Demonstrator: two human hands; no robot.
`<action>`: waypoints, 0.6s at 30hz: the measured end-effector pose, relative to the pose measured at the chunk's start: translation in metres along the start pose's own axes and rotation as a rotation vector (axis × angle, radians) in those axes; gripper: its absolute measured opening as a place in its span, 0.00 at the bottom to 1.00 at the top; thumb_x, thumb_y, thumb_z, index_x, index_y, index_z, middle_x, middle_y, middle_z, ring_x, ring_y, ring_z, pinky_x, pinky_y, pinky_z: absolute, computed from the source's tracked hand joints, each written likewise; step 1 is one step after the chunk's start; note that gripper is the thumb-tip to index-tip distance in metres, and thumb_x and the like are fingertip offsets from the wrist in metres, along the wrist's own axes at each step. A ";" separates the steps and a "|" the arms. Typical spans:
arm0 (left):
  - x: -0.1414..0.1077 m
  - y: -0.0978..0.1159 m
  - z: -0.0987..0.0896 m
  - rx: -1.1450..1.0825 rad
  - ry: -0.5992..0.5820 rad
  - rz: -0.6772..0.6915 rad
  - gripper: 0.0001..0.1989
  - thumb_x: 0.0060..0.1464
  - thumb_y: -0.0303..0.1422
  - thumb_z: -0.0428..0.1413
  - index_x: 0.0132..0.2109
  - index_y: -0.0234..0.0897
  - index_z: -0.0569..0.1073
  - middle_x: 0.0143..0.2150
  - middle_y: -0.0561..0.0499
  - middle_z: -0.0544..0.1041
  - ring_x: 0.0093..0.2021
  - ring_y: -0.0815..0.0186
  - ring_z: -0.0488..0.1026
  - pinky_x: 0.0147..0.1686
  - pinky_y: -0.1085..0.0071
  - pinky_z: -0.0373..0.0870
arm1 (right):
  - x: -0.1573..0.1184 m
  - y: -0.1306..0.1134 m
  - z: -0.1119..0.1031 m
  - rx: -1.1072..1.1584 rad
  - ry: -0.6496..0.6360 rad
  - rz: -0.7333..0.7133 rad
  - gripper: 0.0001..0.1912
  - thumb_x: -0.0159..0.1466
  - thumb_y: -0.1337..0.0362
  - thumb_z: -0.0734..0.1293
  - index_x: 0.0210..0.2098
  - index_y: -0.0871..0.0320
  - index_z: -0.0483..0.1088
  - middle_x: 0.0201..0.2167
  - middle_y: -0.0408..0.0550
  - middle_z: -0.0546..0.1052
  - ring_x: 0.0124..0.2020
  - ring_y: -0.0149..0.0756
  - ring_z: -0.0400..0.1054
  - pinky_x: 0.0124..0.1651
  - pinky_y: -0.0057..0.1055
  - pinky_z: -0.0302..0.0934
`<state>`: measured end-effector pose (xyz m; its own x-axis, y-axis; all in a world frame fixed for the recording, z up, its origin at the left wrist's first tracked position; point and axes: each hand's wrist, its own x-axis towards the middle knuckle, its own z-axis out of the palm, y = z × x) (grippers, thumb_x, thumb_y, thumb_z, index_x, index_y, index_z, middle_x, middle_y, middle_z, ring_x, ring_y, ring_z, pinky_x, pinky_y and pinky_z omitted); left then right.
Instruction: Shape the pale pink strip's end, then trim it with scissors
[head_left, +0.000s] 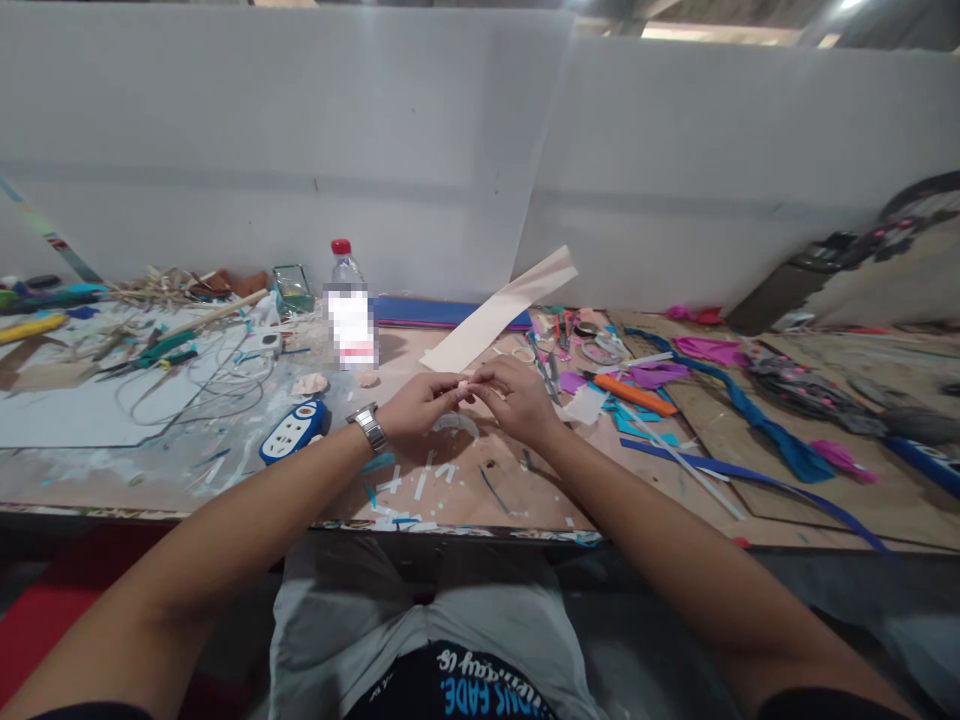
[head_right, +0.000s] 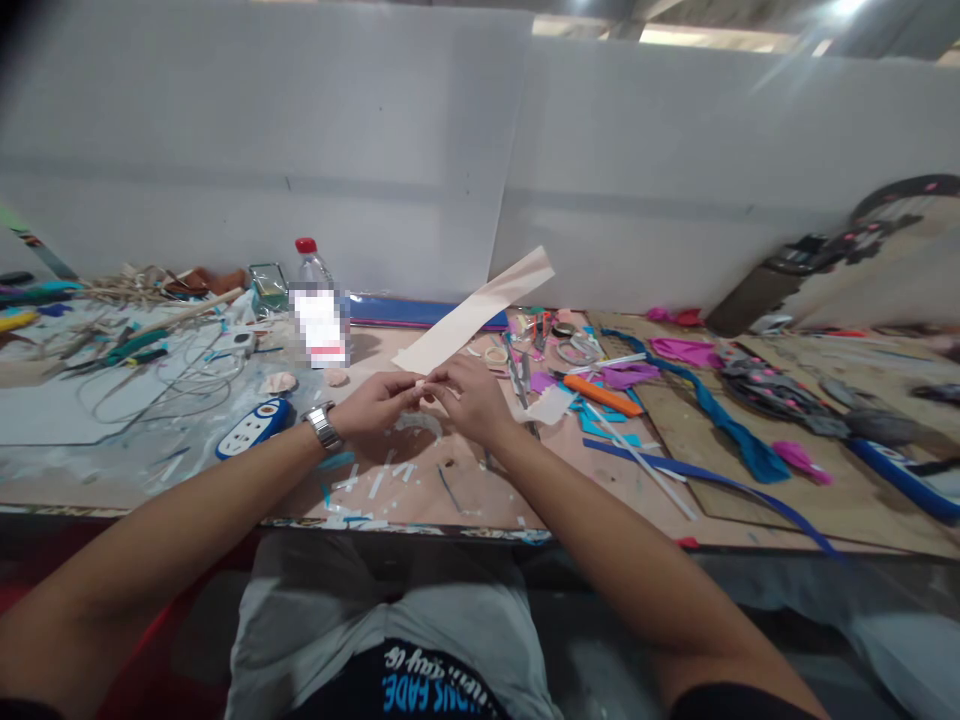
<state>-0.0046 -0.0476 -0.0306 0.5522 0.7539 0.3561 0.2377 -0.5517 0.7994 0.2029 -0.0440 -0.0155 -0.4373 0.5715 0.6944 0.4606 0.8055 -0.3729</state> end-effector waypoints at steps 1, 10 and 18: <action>0.000 0.000 0.000 0.005 0.003 -0.004 0.22 0.68 0.46 0.48 0.50 0.34 0.79 0.41 0.45 0.80 0.39 0.65 0.74 0.42 0.69 0.70 | 0.000 0.000 0.000 0.001 -0.006 0.004 0.06 0.67 0.61 0.70 0.34 0.55 0.75 0.32 0.47 0.79 0.37 0.40 0.71 0.43 0.38 0.62; 0.001 -0.001 -0.001 -0.036 -0.005 -0.038 0.21 0.67 0.45 0.50 0.48 0.33 0.79 0.41 0.45 0.81 0.39 0.65 0.74 0.40 0.69 0.69 | 0.000 0.003 0.000 0.048 -0.039 -0.015 0.07 0.68 0.62 0.68 0.43 0.53 0.79 0.35 0.49 0.77 0.39 0.39 0.71 0.43 0.38 0.65; 0.003 -0.005 -0.005 0.054 0.158 -0.071 0.17 0.58 0.45 0.61 0.42 0.35 0.81 0.36 0.47 0.79 0.34 0.67 0.72 0.34 0.71 0.66 | 0.000 0.001 0.000 0.054 -0.055 -0.009 0.04 0.67 0.64 0.69 0.39 0.55 0.77 0.36 0.49 0.78 0.41 0.41 0.72 0.45 0.38 0.65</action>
<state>-0.0078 -0.0406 -0.0314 0.4013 0.8357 0.3749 0.3164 -0.5106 0.7995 0.2032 -0.0427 -0.0159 -0.4841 0.5704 0.6636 0.4146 0.8173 -0.4001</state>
